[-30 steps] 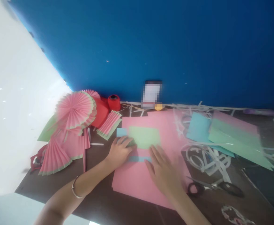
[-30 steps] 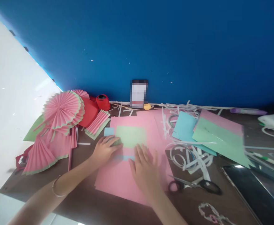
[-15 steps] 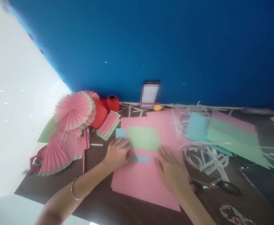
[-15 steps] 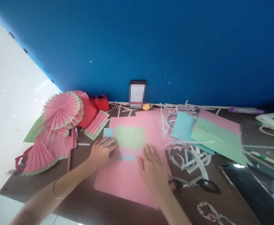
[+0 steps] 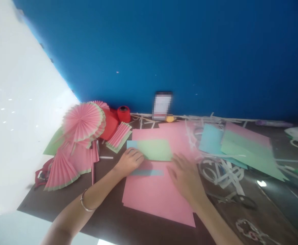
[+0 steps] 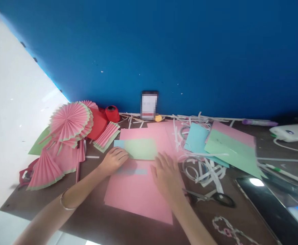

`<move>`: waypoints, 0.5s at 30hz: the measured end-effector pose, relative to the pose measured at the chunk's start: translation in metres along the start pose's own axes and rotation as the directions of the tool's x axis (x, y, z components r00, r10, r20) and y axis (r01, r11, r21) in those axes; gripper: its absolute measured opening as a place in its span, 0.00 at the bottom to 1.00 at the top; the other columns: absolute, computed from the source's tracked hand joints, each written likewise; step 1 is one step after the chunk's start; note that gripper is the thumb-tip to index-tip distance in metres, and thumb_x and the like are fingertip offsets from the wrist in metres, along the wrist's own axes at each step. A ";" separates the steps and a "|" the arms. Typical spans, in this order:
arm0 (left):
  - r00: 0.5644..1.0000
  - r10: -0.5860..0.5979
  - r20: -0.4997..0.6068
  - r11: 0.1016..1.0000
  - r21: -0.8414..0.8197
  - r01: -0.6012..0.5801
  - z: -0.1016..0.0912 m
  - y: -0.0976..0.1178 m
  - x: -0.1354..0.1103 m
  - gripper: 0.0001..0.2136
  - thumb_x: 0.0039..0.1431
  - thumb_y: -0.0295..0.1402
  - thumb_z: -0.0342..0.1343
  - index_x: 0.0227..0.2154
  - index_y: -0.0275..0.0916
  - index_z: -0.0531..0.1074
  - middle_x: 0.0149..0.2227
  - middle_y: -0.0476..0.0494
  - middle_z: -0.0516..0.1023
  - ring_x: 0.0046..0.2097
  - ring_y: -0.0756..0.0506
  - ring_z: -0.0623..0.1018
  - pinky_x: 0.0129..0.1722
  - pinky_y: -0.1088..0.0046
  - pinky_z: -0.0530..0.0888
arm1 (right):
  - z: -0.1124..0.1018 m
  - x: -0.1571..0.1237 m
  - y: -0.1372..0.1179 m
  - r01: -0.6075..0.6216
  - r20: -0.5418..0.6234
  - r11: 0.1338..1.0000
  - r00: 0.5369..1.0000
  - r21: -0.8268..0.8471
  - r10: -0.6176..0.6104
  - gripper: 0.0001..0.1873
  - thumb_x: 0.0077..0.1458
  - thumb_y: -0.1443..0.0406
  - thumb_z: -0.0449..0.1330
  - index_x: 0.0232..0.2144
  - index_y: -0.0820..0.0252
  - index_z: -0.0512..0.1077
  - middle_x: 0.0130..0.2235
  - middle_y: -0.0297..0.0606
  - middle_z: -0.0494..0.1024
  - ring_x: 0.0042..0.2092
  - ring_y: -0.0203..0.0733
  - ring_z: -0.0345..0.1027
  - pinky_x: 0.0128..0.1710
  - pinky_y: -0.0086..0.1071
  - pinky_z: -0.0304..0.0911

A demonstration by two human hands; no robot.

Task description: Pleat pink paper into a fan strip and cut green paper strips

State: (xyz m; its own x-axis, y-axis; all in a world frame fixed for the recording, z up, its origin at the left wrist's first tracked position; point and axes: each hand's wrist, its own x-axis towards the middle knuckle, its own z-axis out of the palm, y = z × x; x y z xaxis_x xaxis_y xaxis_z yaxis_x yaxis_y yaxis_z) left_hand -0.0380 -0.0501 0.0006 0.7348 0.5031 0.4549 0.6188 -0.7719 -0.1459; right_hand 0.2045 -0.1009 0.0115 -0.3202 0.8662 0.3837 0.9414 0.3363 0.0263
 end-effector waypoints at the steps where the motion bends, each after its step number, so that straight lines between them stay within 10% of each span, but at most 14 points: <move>1: 1.000 0.019 -0.002 1.000 0.003 -0.019 -0.001 0.000 0.000 0.07 0.58 0.20 0.48 0.31 0.36 0.69 0.35 0.46 0.76 0.39 0.49 0.73 0.46 0.68 0.66 | -0.003 0.004 -0.003 0.038 -0.013 0.999 0.999 0.005 -0.038 0.18 0.60 0.63 0.46 0.43 0.67 0.71 0.48 0.49 0.75 0.52 0.52 0.64 0.54 0.50 0.52; 15: 0.992 -0.039 -0.119 0.981 -0.194 0.015 -0.001 0.003 -0.006 0.09 0.62 0.27 0.45 0.41 0.38 0.69 0.30 0.47 0.76 0.33 0.50 0.74 0.41 0.71 0.68 | -0.023 0.047 -0.035 0.419 0.003 0.906 0.907 0.062 -0.420 0.17 0.52 0.80 0.44 0.27 0.59 0.68 0.24 0.32 0.68 0.28 0.36 0.62 0.58 0.43 0.48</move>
State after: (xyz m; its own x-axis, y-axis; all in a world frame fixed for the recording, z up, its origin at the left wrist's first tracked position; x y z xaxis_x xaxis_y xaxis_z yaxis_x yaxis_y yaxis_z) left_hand -0.0414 -0.0559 -0.0015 0.6716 0.4829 0.5620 0.5645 -0.8247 0.0341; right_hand 0.1586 -0.0809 0.0493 -0.6866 0.6456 0.3344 0.7117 0.6908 0.1275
